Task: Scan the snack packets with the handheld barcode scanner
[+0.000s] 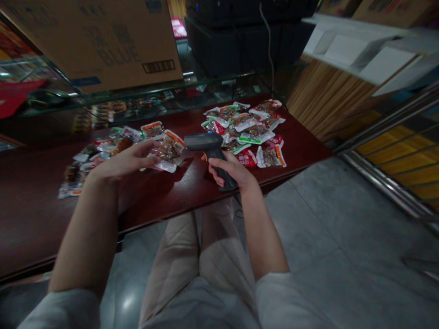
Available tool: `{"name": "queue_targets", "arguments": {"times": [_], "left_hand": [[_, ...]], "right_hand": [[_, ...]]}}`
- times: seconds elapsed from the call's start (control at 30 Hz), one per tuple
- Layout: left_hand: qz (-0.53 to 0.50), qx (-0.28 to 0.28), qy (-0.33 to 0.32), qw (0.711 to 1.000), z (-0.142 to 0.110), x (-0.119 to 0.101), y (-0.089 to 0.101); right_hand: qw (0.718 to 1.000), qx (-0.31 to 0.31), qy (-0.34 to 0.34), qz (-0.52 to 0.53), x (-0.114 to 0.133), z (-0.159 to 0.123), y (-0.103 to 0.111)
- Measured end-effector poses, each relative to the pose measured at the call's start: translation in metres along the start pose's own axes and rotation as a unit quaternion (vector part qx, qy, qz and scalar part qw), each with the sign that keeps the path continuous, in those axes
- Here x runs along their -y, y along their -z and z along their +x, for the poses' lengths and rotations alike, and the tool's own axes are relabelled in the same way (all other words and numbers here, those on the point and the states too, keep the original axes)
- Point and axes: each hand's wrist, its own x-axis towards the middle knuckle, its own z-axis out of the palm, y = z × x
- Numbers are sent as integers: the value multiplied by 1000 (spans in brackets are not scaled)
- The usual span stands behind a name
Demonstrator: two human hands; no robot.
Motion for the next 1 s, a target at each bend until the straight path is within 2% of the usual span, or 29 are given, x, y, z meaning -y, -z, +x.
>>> {"name": "queue_targets", "arguments": {"times": [0.1, 0.27, 0.4, 0.5, 0.57, 0.63, 0.7, 0.77, 0.83, 0.9, 1.0], "left_hand": [[55, 87, 47, 994, 3, -1, 4], [87, 82, 22, 993, 8, -4, 3], [35, 79, 5, 996, 5, -6, -3], [11, 66, 36, 997, 3, -8, -6], [35, 55, 73, 995, 4, -9, -7], [90, 18, 88, 992, 7, -8, -7], [177, -68, 75, 979, 11, -6, -5], [273, -175, 68, 943, 14, -3, -1], [348, -251, 85, 899, 15, 0, 5], [401, -281, 109, 865, 14, 2, 12], [460, -288, 120, 831, 9, 4, 18]], "right_hand": [[1000, -4, -12, 4, 1, 1, -1], [1000, 3, -23, 4, 3, 1, -1], [1000, -2, -21, 7, 3, 0, -1], [1000, -5, -13, 10, 1, 0, 0], [1000, -4, -3, 10, 0, 1, 0], [1000, -2, 10, 10, -1, 3, 1], [1000, -2, 24, 8, -2, 6, 2], [999, 0, 41, 7, -2, 10, 3], [998, 3, 60, 8, 0, 14, 3], [997, 5, 82, 11, 3, 17, 3], [992, -5, 124, 14, 10, 16, 8]]}}
